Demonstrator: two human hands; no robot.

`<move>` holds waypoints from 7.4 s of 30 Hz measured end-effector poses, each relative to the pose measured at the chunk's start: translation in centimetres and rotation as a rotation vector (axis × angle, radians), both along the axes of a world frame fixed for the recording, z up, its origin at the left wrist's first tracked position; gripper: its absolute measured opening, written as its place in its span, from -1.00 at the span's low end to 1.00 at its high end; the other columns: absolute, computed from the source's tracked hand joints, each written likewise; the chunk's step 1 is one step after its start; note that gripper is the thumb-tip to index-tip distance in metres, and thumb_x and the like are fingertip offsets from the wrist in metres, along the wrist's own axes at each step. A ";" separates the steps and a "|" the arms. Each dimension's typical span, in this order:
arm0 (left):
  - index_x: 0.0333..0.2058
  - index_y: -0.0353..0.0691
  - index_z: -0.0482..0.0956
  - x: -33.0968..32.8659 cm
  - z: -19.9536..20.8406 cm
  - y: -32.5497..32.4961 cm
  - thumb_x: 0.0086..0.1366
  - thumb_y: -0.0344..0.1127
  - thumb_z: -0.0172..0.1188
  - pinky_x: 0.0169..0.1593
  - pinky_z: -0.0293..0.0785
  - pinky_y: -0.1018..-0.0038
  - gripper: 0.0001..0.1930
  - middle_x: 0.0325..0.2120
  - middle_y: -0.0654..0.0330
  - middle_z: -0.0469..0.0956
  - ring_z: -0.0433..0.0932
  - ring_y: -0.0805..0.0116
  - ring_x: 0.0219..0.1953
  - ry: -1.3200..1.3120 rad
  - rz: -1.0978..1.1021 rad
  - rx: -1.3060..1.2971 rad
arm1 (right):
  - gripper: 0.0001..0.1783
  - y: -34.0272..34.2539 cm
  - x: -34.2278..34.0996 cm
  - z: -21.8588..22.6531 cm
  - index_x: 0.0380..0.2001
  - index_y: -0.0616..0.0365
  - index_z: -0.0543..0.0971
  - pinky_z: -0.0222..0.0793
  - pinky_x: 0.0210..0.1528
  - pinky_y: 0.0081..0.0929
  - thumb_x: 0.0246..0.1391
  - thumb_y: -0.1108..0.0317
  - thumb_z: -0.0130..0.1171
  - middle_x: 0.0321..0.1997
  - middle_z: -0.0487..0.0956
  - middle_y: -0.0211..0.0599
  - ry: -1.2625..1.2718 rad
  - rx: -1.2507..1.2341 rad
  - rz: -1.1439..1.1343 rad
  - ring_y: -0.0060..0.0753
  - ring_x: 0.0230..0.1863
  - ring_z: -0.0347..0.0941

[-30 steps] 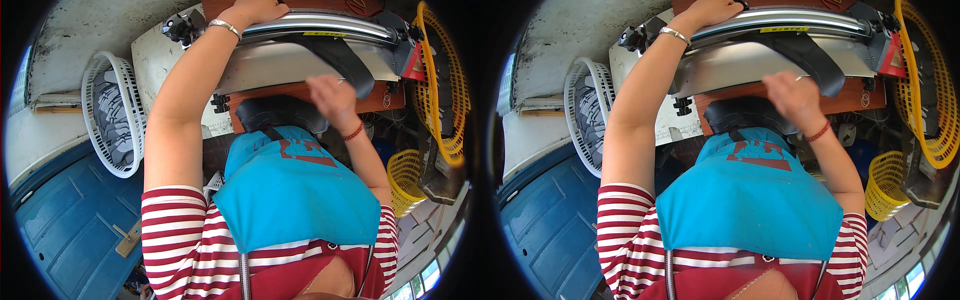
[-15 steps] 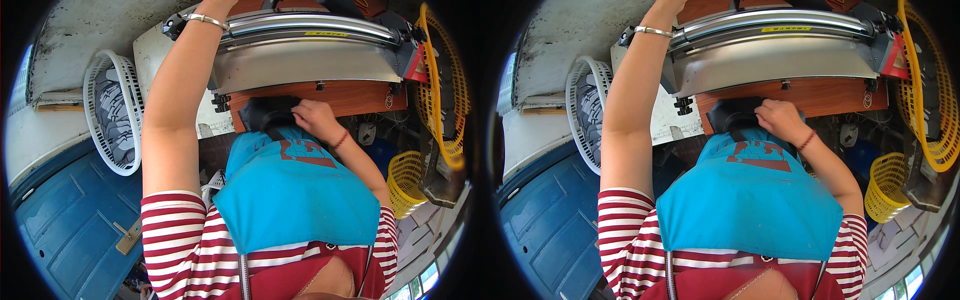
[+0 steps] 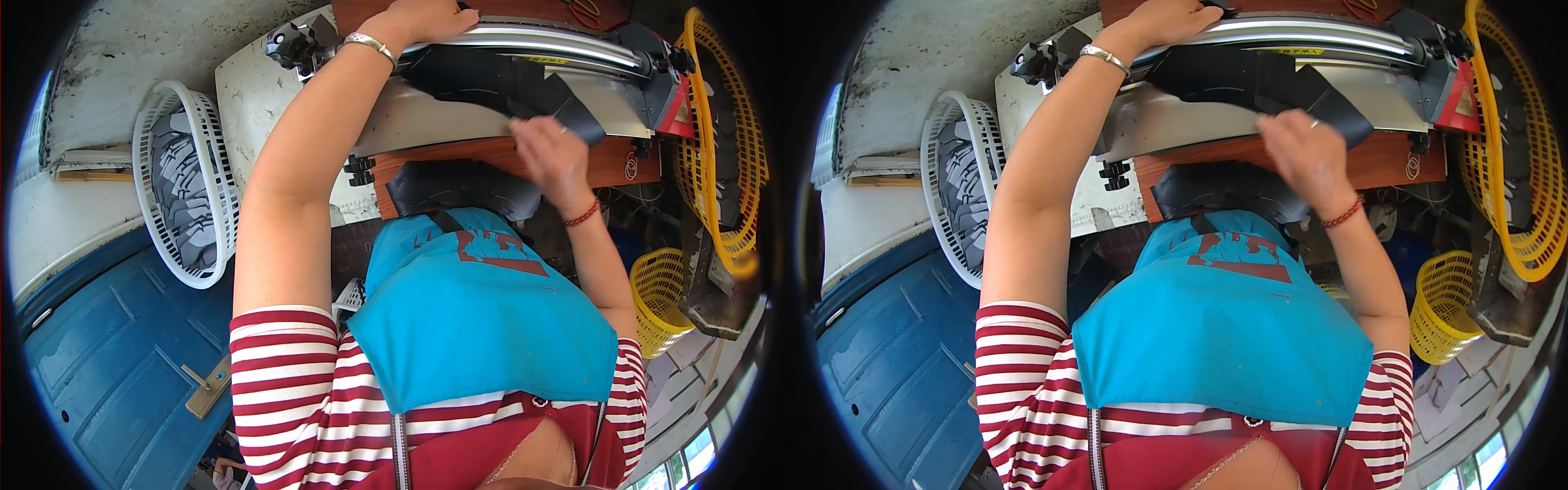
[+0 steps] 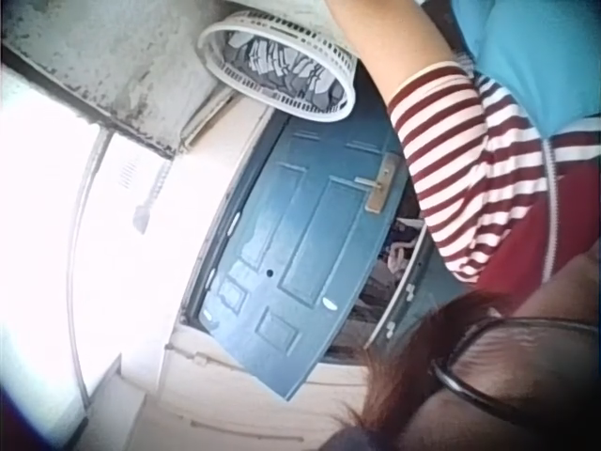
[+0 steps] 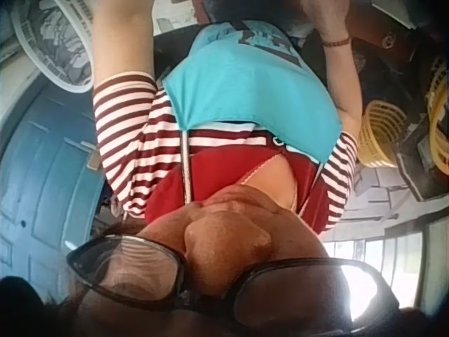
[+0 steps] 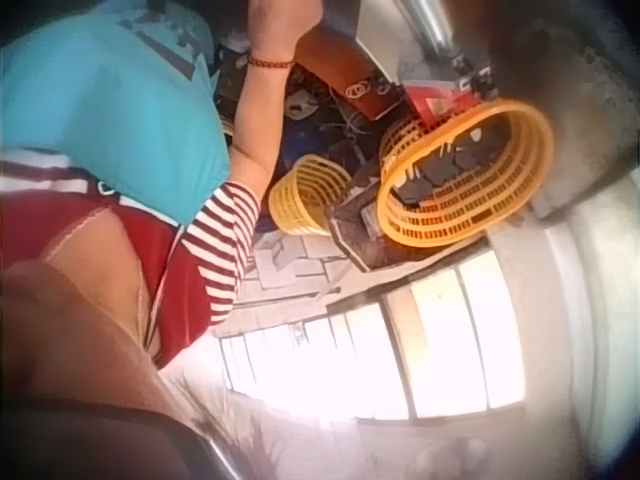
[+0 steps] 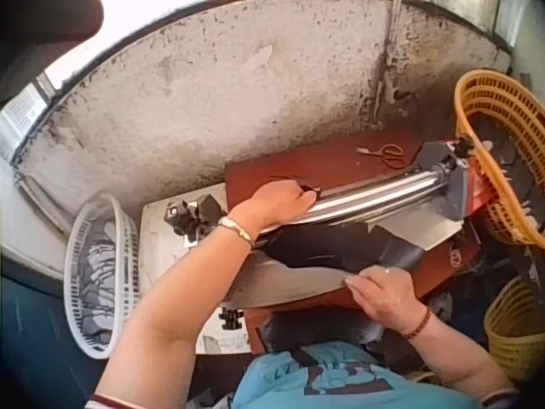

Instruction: Applying adhesive to shoe upper components using a manual roller glue machine.

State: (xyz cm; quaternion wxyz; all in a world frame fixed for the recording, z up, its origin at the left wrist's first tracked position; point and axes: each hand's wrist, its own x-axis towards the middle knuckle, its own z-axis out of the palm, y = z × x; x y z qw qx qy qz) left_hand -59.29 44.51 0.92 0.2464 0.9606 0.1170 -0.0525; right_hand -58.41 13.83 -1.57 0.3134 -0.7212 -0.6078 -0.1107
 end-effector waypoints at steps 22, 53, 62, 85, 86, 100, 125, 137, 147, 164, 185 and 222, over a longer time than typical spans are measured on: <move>-0.26 -0.19 0.75 -0.7 0.1 -0.8 0.37 0.05 -0.05 -0.01 0.52 0.16 -0.52 -0.27 -0.06 0.69 0.64 -0.07 -0.19 0.038 0.083 0.049 | -0.43 -1.0 -0.3 -0.3 0.13 0.05 0.58 0.33 0.06 -0.23 -0.04 0.41 0.36 0.07 0.51 -0.35 -0.147 -0.164 -0.197 -0.22 0.01 0.43; 0.03 -0.31 0.53 -0.7 7.9 0.8 0.29 -0.47 0.08 -0.57 0.56 0.44 -0.67 -0.28 -0.02 0.63 0.57 0.26 -0.50 -0.610 0.515 -0.529 | -0.68 -3.3 -4.5 -4.3 -0.15 0.11 0.67 0.54 -0.22 -0.28 -0.05 0.45 0.38 -0.31 0.60 -0.30 0.272 -0.237 0.197 -0.16 -0.30 0.58; -0.07 -0.28 0.72 -1.6 0.5 0.3 0.32 -0.22 0.07 0.03 0.52 0.09 -0.64 -0.10 -0.18 0.65 0.64 -0.17 -0.12 -0.285 0.025 0.114 | -0.65 -1.7 1.4 4.2 -0.13 0.12 0.67 0.51 -0.36 -0.32 -0.06 0.59 0.32 -0.33 0.58 -0.30 0.012 -0.249 -0.160 -0.16 -0.38 0.58; 0.06 -0.34 0.54 -1.3 6.9 0.8 0.30 -0.41 0.12 -0.34 0.59 0.26 -0.64 -0.20 -0.09 0.63 0.64 0.19 -0.35 -0.561 0.497 -0.363 | -0.67 -3.6 -3.6 0.7 -0.20 0.12 0.68 0.51 -0.40 -0.35 -0.12 0.60 0.35 -0.34 0.60 -0.24 0.327 -0.165 0.251 -0.21 -0.40 0.59; 0.08 -0.30 0.57 -1.7 6.9 0.9 0.30 -0.45 0.09 -0.22 0.62 0.23 -0.63 -0.15 -0.13 0.64 0.66 0.09 -0.28 -0.681 0.403 -0.296 | -0.64 -4.4 -2.7 2.7 -0.19 0.13 0.68 0.50 -0.41 -0.39 -0.14 0.65 0.34 -0.35 0.60 -0.23 0.314 -0.148 0.221 -0.25 -0.42 0.58; -0.40 -0.41 0.67 0.0 2.2 0.1 0.25 -0.11 0.16 -0.18 0.51 0.12 -0.62 -0.40 -0.18 0.66 0.65 -0.06 -0.33 0.074 0.044 -0.081 | -0.58 -0.7 -2.2 -1.5 -0.12 0.08 0.65 0.48 -0.43 -0.32 -0.16 0.54 0.39 -0.33 0.58 -0.32 0.151 0.000 0.164 -0.21 -0.40 0.58; -0.20 -0.23 0.76 2.9 -0.4 3.4 0.04 -0.18 0.34 -0.08 0.60 0.25 -0.64 -0.29 0.00 0.70 0.67 0.06 -0.29 0.099 0.192 -0.030 | -0.56 -3.1 -6.7 -14.3 0.01 0.12 0.61 0.56 -0.07 -0.21 0.02 0.30 0.36 -0.04 0.54 -0.16 0.240 -0.497 0.241 -0.08 -0.13 0.58; -0.27 -0.34 0.74 3.5 4.9 4.2 0.14 -0.21 0.36 -0.19 0.55 0.32 -0.71 -0.35 0.13 0.66 0.60 0.30 -0.31 -0.157 0.358 -0.398 | -0.80 -4.3 -4.4 -9.5 -0.29 0.12 0.66 0.54 -0.20 -0.25 -0.06 0.40 0.32 -0.30 0.57 -0.28 0.212 -0.298 0.107 -0.16 -0.27 0.58; -0.31 -0.28 0.73 1.7 10.3 4.0 0.11 -0.20 0.37 -0.13 0.51 0.41 -0.74 -0.35 0.17 0.67 0.60 0.34 -0.29 -0.172 0.393 -0.564 | -0.79 -4.0 -1.9 3.5 -0.35 0.18 0.60 0.53 -0.30 -0.32 -0.13 0.63 0.24 -0.33 0.63 -0.22 0.422 0.007 0.125 -0.13 -0.33 0.60; -0.29 -0.24 0.71 -1.3 19.5 3.5 0.30 -0.20 0.26 -0.28 0.59 0.47 -0.79 -0.42 0.29 0.67 0.62 0.51 -0.36 -0.296 0.240 -0.645 | -0.86 6.0 9.5 14.2 -0.32 0.25 0.53 0.15 -0.35 -0.78 0.13 0.57 -0.03 -0.37 0.45 -0.63 0.811 0.414 0.045 -0.85 -0.39 0.21; -0.35 -0.25 0.66 -3.1 24.0 -0.5 0.30 -0.23 0.21 -0.47 0.61 0.39 -0.80 -0.40 0.18 0.66 0.63 0.37 -0.44 -0.512 0.250 -0.967 | -0.57 9.3 3.6 15.4 0.05 0.17 0.50 0.27 -0.40 -0.69 0.08 0.62 0.17 -0.32 0.44 -0.46 0.459 0.558 0.128 -0.72 -0.46 0.27; -0.29 -0.33 0.73 -5.8 19.6 2.4 0.35 -0.23 0.25 -0.52 0.56 0.58 -0.75 -0.50 0.22 0.66 0.61 0.51 -0.54 -0.423 0.068 -0.193 | -0.80 9.9 -0.6 11.0 -0.28 0.05 0.66 0.46 -0.28 -0.28 0.03 0.30 0.45 -0.30 0.57 -0.34 -0.147 0.489 0.215 -0.21 -0.25 0.55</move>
